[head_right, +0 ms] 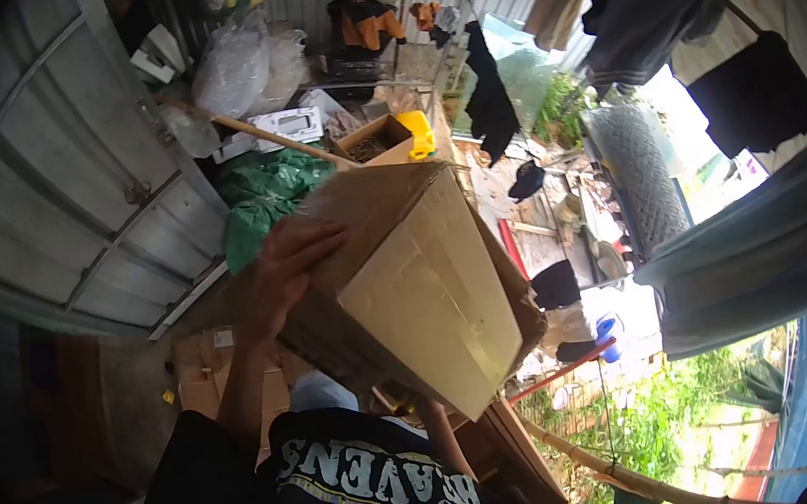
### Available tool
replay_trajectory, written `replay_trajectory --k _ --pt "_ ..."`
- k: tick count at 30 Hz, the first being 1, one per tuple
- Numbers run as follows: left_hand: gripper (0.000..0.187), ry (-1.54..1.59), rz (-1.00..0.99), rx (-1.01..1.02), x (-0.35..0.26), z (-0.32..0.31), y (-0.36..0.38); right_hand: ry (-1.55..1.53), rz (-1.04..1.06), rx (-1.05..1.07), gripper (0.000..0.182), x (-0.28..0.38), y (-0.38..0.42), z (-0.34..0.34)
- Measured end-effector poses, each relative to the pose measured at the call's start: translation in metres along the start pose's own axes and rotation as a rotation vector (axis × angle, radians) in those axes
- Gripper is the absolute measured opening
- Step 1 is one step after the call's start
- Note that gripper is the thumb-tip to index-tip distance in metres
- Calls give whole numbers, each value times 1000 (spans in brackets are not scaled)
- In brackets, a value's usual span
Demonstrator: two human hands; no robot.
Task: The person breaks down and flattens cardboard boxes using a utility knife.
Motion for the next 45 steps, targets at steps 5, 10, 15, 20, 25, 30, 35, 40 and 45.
replay_trajectory --k 5,10,15,20,25,30,35,40,45 --pt "50 -378 -2 18 -48 52 29 -93 -227 239 41 -41 -82 -94" --pt "61 -499 164 155 -2 -6 63 -263 -467 393 41 -84 -150 -185" --pt "60 -577 276 228 29 -71 84 -401 -508 275 43 -112 -189 -224" --pt "59 -643 225 230 21 -58 92 -443 -105 -289 26 17 -148 -146" --pt "40 -264 54 224 15 -57 78 8 374 169 19 233 9 -106" --pt "24 -239 -6 26 41 -62 61 704 800 122 24 288 69 -139" --pt "19 -371 242 -382 72 -23 13 754 826 263 23 265 72 -155" --pt "17 -233 313 -335 97 -42 22 776 813 139 19 258 79 -160" --pt "11 -213 345 -499 70 -64 27 1122 909 -85 18 280 95 -172"
Point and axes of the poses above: each hand's wrist, its own y-axis away from the middle knuckle, its own z-axis out of the back of the hand, x = y × z, the point moved 4 cm from there along -y, towards the middle knuckle, and after that the axes turned 10 degrees about -z, right-handed, at the moved point
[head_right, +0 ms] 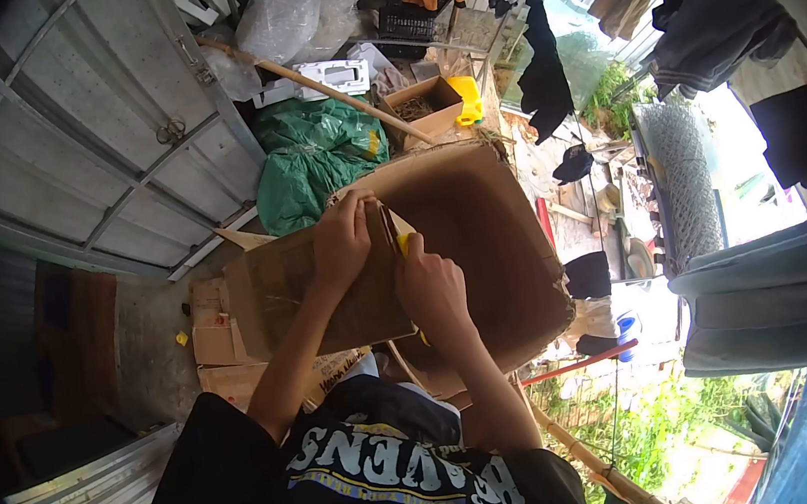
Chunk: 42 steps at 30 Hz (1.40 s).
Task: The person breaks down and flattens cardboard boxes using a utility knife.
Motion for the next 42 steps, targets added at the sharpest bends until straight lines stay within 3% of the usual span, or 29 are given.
replay_trajectory --k 8,11,18,29,36,42 --pt "13 24 2 8 -5 3 -3 93 -17 -63 21 3 6 5" --pt "11 27 29 18 -6 1 1 101 -53 8 22 7 7 12" --pt "8 -31 -52 -4 -11 -2 1 252 22 0 17 13 -4 19" --pt "7 22 -48 6 -10 -24 -1 465 -40 116 47 -14 46 23" --pt "6 30 -77 35 -17 -27 -5 496 -89 216 47 -33 100 26" --pt "6 -45 -176 88 -36 -35 3 317 -149 276 39 -53 129 54"
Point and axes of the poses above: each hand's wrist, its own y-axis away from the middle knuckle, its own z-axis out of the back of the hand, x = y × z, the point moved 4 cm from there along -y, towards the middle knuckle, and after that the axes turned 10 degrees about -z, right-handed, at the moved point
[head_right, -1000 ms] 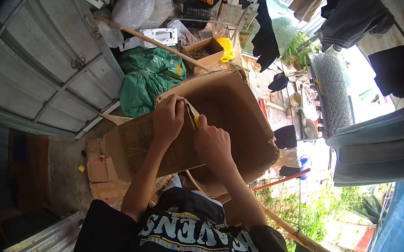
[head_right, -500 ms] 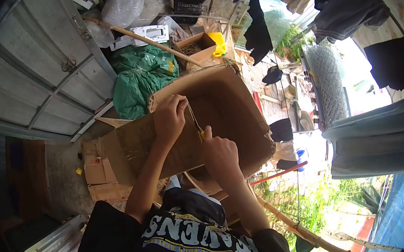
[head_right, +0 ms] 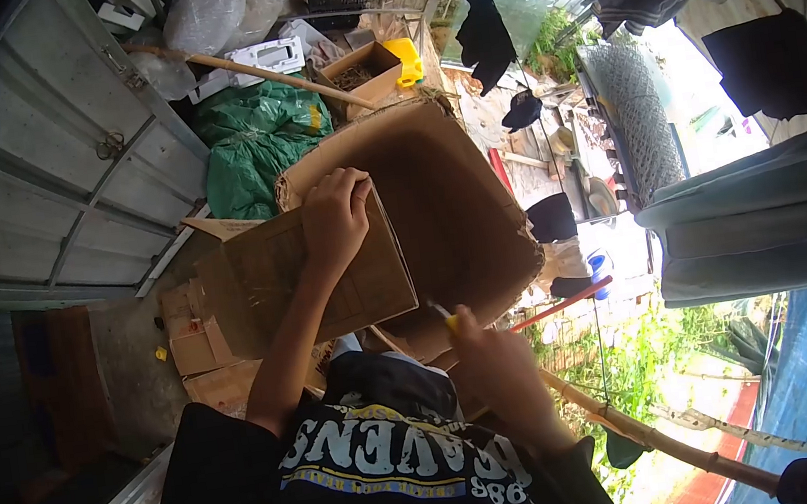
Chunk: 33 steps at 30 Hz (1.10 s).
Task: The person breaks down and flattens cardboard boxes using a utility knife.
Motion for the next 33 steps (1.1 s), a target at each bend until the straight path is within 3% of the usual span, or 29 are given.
replay_trajectory --k 2,4,6,8,10,13,14,15,16,17,18,21,23,25,26,28,33 --pt "5 31 21 4 4 4 1 -190 -126 -118 31 -22 6 29" --pt "5 53 14 13 7 8 5 -592 -349 -215 24 -50 -11 36" --pt "7 66 1 16 8 16 3 -892 -281 -399 18 -66 -61 9" --pt "19 90 -28 77 0 30 6 -1259 -247 -169 13 -83 -127 -60" --pt "22 102 -24 116 3 39 14 -1336 -296 18 11 -102 -191 -168" --pt "26 142 -60 185 10 48 11 -1552 -410 212 16 -81 -244 -272" --pt "27 172 -93 231 12 48 11 -1595 -353 282 18 -75 -261 -306" --pt "29 194 -111 289 12 49 12 -1468 -428 178 16 -68 -272 -326" --pt "28 105 -197 287 5 55 10 -1385 -457 138 12 -58 -280 -341" --pt "28 19 -273 286 -2 57 11 -1457 -429 227 13 -43 -271 -329" --pt "27 -112 -164 253 -11 63 14 -1555 -466 282 17 -35 -284 -357" --pt "31 -364 41 259 -18 66 53 -1316 -487 150 15 -14 -272 -350" --pt "36 -287 69 259 -18 65 85 -1294 -455 102 14 -5 -272 -365" --pt "40 -185 127 260 -28 64 93 -1556 -540 280 20 -1 -267 -393" --pt "46 -233 91 348 -43 63 95 -1542 -532 285 20 -1 -266 -402" --pt "53 -291 75 422 -50 61 98 -1979 -656 763 22 13 -259 -428" --pt "61 -190 -8 452 -29 59 86 -2060 -590 760 25 20 -258 -423"
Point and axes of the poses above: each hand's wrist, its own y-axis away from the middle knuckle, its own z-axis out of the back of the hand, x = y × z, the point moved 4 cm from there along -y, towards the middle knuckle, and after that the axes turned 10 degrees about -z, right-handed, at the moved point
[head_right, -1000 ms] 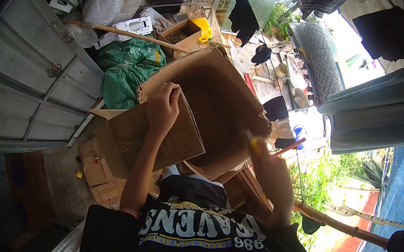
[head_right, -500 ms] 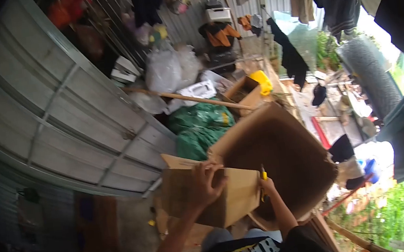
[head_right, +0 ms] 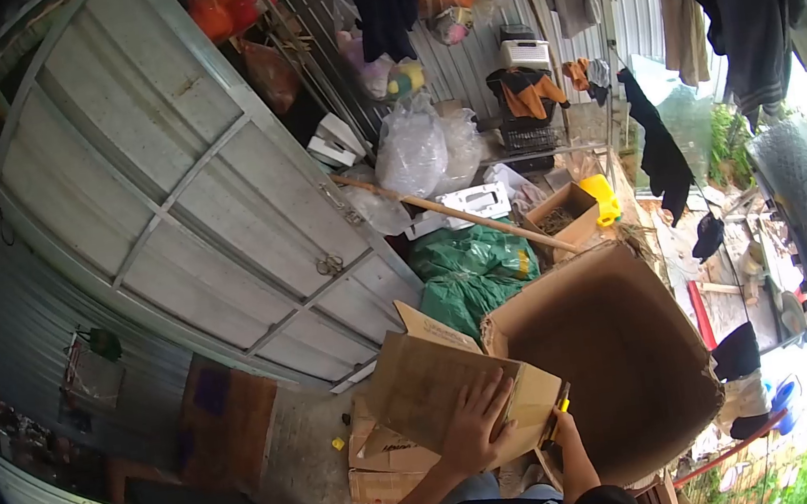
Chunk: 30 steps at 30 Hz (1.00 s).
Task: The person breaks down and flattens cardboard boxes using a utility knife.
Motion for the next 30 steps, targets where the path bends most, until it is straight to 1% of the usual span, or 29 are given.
replay_trajectory --k 1,3,4,5,6,7,9,10,11,12,13,14,15,16,17,18,19,20,21,22,23,24,25,26,27,28,30 --pt "61 -9 -1 -7 4 8 -4 5 4 9 25 -1 1 -1" --pt "60 66 -17 -62 13 38 -12 -51 212 38 24 8 15 -1" --pt "56 148 -34 -122 18 58 -14 -82 263 7 24 13 43 -8" --pt "53 90 8 -104 24 81 -12 -112 356 31 21 19 79 -18" --pt "50 35 51 -87 31 103 -9 -56 418 -9 19 27 122 -31" --pt "49 103 39 -120 40 123 -6 -46 428 -8 19 31 150 -33" --pt "50 267 31 -165 63 154 0 121 648 -58 18 44 203 -35" --pt "51 364 37 -174 76 161 2 212 730 -115 17 52 237 -44" --pt "51 374 36 -176 86 162 1 303 808 -176 17 61 267 -52" --pt "53 550 128 -176 100 155 0 377 846 -192 21 67 284 -52" --pt "54 726 215 -177 115 145 -1 383 856 -207 21 71 299 -57" --pt "60 721 184 -106 131 130 -3 368 818 -209 18 71 312 -69" --pt "60 738 168 -110 154 106 -2 352 782 -213 15 72 320 -73" --pt "64 548 235 -14 180 71 3 441 809 -254 12 70 305 -61" --pt "69 356 294 74 204 37 6 469 718 -269 11 65 290 -54" --pt "69 379 269 59 222 5 10 500 627 -287 11 59 270 -42" --pt "70 242 349 213 240 -34 20 553 601 -301 11 49 211 -2" --pt "72 102 424 363 248 -60 22 695 511 -326 16 41 193 8" --pt "72 131 402 344 240 -69 14 814 616 -449 16 37 187 12" --pt "69 30 472 264 232 -67 7 931 718 -571 17 36 184 10" --pt "66 -74 549 192 228 -66 3 816 709 -528 17 36 182 9" --pt "54 -164 449 -33 222 -64 0 751 634 -505 17 35 178 11" --pt "54 -148 448 -29 219 -70 1 686 558 -479 17 33 174 12" --pt "50 -211 475 -131 217 -72 2 690 557 -493 17 31 174 12" --pt "46 -277 503 -234 214 -67 1 743 594 -570 17 30 184 5" --pt "46 -267 506 -234 214 -63 0 797 633 -644 18 28 191 -4" --pt "42 -262 464 -340 216 -49 -6 814 669 -669 18 23 205 -22"
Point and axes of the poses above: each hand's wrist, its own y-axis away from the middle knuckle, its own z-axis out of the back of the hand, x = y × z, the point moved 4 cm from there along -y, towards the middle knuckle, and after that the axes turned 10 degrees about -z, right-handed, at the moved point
